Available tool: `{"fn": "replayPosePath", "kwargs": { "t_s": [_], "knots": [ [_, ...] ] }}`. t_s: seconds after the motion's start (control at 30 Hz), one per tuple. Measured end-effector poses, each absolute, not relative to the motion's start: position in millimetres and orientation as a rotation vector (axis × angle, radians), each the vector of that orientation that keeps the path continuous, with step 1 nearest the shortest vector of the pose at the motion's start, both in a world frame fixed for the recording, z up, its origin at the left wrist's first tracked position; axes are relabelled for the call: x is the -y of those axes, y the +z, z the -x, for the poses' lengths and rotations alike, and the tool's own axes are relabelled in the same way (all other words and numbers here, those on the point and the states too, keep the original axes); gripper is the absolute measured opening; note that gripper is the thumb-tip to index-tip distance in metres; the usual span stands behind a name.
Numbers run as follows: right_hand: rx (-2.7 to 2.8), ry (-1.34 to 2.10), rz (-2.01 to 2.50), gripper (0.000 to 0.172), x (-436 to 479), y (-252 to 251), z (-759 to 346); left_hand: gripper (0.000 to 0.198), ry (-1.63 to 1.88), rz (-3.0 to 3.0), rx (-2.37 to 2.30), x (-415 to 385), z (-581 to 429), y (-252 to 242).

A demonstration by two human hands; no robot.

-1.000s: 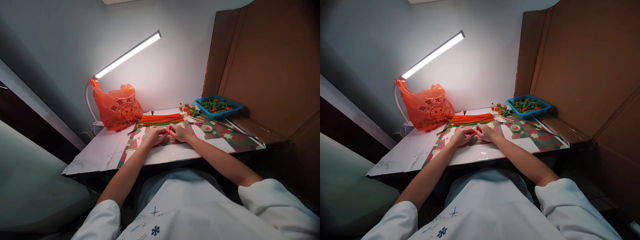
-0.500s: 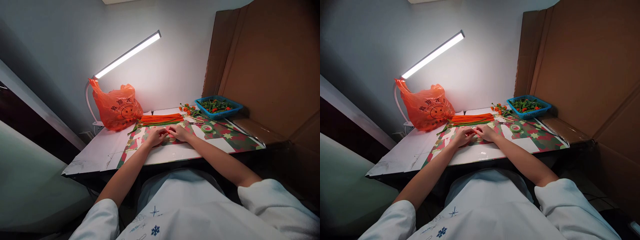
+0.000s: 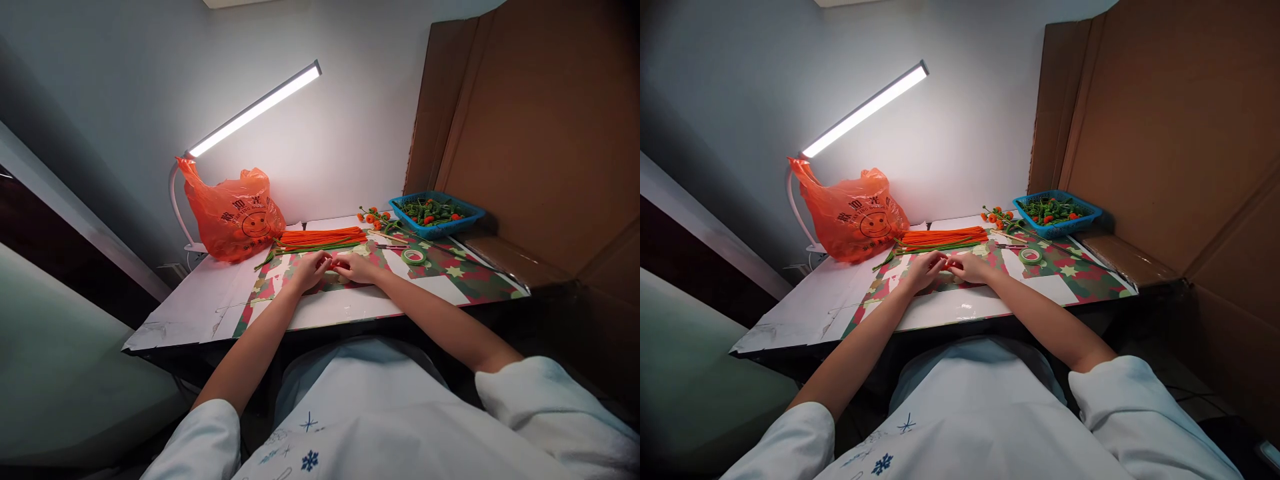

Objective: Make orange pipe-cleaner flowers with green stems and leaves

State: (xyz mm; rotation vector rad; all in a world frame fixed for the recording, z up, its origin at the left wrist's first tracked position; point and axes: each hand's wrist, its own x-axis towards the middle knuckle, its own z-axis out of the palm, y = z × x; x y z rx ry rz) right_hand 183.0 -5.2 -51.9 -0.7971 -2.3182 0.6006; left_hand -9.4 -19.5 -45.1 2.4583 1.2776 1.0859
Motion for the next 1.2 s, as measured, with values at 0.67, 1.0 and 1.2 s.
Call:
{"fn": "replayPosePath", "kwargs": {
  "t_s": [0.67, 1.0, 1.2],
  "knots": [
    [1.666, 1.630, 0.642, 0.026, 2, -50, -171, 0.042, 1.162, -1.621, -0.980, 21, 6, -41],
    [1.583, 1.735, 0.695, 0.024, 5, -47, -170, 0.037, 1.141, -1.602, -0.921, 24, 5, -37],
    [1.654, 1.694, 0.629, 0.030, 4, -47, -173, 0.030, 1.268, -1.549, -0.938, 20, 6, -39]
  ]
}}
